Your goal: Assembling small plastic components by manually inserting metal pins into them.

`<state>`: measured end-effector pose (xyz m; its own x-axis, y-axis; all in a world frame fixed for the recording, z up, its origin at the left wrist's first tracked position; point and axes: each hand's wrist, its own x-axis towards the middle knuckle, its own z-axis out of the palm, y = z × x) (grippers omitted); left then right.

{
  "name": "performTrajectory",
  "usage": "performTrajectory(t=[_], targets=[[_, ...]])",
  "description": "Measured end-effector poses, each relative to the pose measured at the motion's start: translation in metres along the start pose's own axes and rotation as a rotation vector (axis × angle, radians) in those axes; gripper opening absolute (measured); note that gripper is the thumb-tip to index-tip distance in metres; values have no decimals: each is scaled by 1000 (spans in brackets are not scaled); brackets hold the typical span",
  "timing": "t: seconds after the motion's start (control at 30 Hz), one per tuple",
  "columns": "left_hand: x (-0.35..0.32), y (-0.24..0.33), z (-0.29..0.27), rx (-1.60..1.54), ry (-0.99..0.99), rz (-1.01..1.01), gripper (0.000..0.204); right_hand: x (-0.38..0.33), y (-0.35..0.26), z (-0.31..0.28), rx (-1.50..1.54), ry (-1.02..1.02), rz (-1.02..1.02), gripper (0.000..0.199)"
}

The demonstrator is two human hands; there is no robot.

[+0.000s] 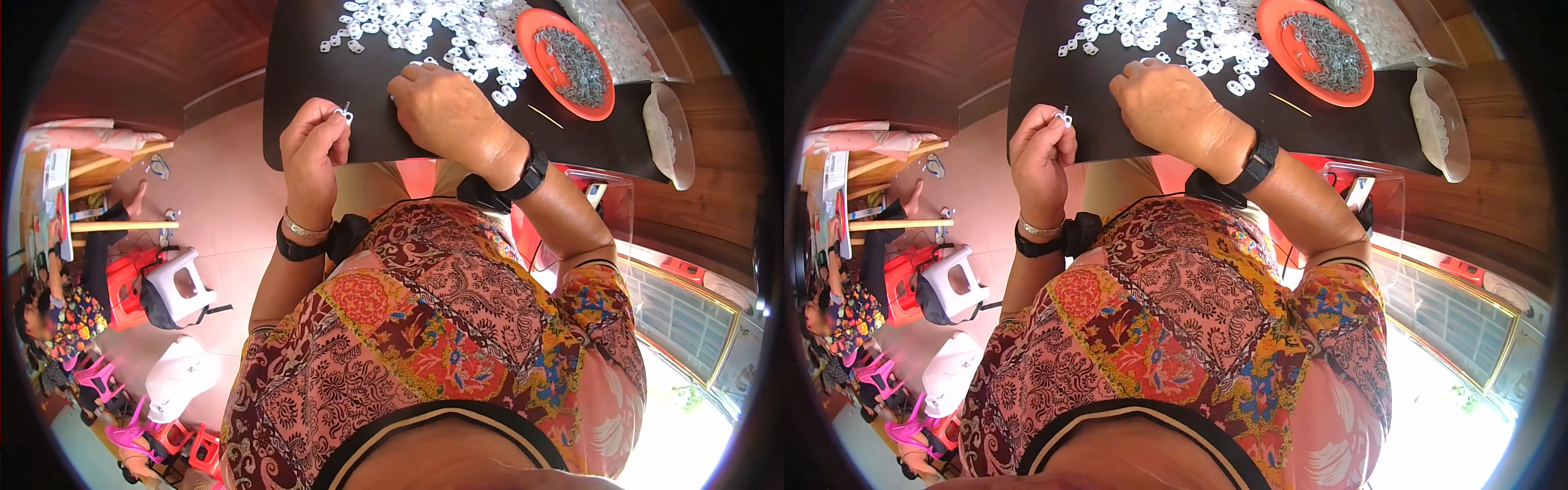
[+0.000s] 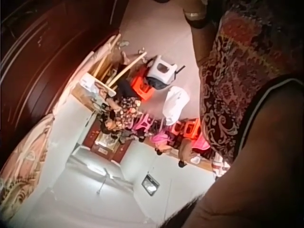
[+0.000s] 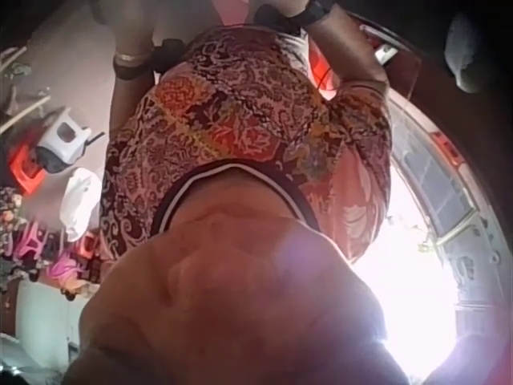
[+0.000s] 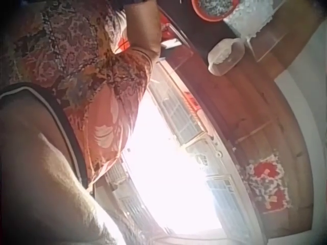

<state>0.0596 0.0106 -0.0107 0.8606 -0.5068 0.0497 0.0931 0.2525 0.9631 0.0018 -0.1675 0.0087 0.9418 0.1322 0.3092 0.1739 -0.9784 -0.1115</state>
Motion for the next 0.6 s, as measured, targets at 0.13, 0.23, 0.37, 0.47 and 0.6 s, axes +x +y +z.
performTrajectory(t=[0.13, 0.23, 0.37, 0.47, 0.6], targets=[[0, 3, 4, 44, -4, 9, 14, -2, 17, 4, 166, 159, -50, 12], [-3, 3, 9, 28, -27, 5, 14, -6, 16, -15, 978, -41, 308, 17], [-4, 2, 21, 2, -114, -6, 14, -18, 21, -17, 1522, -87, 479, 19], [-4, 2, 31, 29, -174, -12, 14, -24, 19, -17, 1618, -72, 523, 20], [-7, 2, 37, 65, -165, -24, 14, -31, 17, -19, 1699, -43, 528, 18]])
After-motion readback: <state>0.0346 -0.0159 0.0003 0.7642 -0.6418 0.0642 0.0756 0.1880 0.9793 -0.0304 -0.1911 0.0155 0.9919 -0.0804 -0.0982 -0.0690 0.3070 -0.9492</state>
